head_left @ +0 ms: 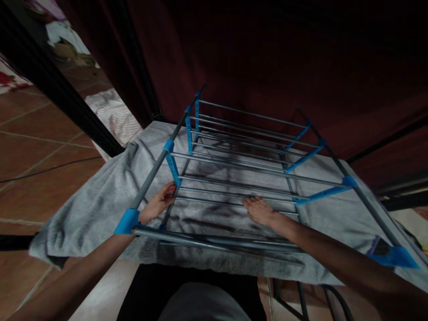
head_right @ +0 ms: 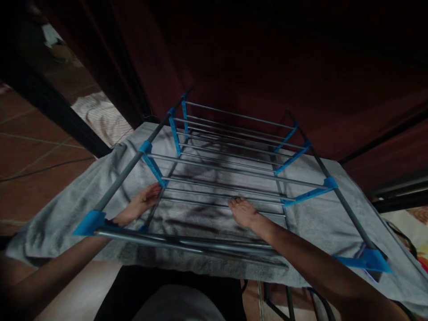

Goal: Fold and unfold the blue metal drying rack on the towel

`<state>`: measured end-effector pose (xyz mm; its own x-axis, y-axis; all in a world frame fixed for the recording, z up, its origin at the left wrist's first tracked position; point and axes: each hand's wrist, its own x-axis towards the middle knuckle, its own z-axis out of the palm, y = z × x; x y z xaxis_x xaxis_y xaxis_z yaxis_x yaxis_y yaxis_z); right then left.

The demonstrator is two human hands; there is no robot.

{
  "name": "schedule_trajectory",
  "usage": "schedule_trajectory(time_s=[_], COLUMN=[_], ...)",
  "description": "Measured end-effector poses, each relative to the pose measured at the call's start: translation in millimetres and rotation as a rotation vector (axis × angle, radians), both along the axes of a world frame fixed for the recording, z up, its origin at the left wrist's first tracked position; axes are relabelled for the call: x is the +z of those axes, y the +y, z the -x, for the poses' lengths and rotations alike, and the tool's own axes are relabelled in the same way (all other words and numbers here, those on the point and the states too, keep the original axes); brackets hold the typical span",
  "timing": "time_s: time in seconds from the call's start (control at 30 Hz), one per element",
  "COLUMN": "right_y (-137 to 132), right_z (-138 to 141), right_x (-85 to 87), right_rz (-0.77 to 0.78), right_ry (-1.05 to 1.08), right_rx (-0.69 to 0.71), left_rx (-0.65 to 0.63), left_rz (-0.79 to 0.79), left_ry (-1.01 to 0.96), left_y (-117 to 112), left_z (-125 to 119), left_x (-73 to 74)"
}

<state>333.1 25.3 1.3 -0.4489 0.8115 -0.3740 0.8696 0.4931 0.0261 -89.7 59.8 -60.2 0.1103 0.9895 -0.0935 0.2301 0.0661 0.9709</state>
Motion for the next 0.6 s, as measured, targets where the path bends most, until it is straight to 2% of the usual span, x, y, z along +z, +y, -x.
schedule_trajectory(time_s=[0.1, 0.2, 0.3, 0.4, 0.6], right_y=[4.3, 13.4, 25.6, 38.0, 51.9], right_z=[14.1, 30.3, 47.9, 60.7, 60.6], right_x=[7.4, 4.3, -7.6, -18.1, -22.3], right_rz=[-0.118, -0.175, -0.107, -0.045, 0.028], right_ry=[0.066, 0.102, 0.101, 0.108, 0.146], right_rx=[0.066, 0.068, -0.028, -0.103, -0.102], left_rx=[0.003, 0.000, 0.010, 0.078, 0.121], left_rz=[-0.075, -0.168, -0.198, -0.229, -0.231], left_ry=[0.088, 0.225, 0.334, 0.389, 0.395], left_y=[5.9, 14.3, 21.9, 28.7, 40.3], left_z=[-0.8, -6.4, -14.3, -19.6, -21.0], left_x=[-6.2, -4.0, -0.6, -3.6, -16.5])
